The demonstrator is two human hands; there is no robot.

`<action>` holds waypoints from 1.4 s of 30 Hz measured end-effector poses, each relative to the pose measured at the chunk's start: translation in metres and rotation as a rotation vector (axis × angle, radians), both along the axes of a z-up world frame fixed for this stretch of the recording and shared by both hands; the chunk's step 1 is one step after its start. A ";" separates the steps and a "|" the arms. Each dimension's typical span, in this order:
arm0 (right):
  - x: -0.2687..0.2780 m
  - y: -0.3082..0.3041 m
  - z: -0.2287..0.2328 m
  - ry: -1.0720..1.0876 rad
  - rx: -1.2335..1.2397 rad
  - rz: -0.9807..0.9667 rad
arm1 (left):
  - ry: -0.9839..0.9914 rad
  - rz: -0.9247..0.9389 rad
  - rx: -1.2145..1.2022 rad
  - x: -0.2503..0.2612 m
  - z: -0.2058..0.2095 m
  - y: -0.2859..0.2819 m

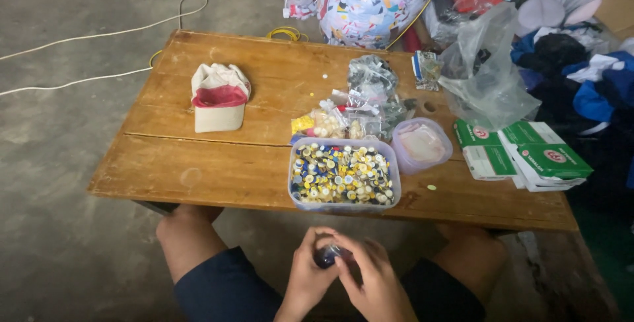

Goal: The person sits at a wooden table and sorts small plastic bottle caps from a container into a small plastic bag. They repeatedly pick up caps, place them into the bag, and occasionally shake the bag to settle the contents.

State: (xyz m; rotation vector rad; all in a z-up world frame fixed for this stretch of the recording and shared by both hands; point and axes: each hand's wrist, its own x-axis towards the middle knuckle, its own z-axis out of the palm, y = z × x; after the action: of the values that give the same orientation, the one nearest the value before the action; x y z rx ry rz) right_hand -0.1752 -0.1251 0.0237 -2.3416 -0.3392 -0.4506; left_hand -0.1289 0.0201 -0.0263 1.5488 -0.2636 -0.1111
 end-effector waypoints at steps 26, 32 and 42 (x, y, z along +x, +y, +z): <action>-0.002 -0.015 0.024 -0.102 0.049 -0.075 | -0.120 -0.277 0.117 -0.004 0.052 0.014; -0.010 -0.013 0.014 0.042 0.056 -0.099 | -0.115 -0.315 0.116 -0.010 0.045 0.015; 0.002 -0.024 0.030 0.187 0.212 -0.267 | 0.039 -0.130 -0.030 0.000 0.013 0.005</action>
State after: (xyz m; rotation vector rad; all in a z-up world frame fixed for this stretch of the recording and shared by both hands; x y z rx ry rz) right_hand -0.1733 -0.1495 0.0535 -2.2058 0.1070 -0.3695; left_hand -0.1294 0.0255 -0.0133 1.4979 -0.3341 -0.2380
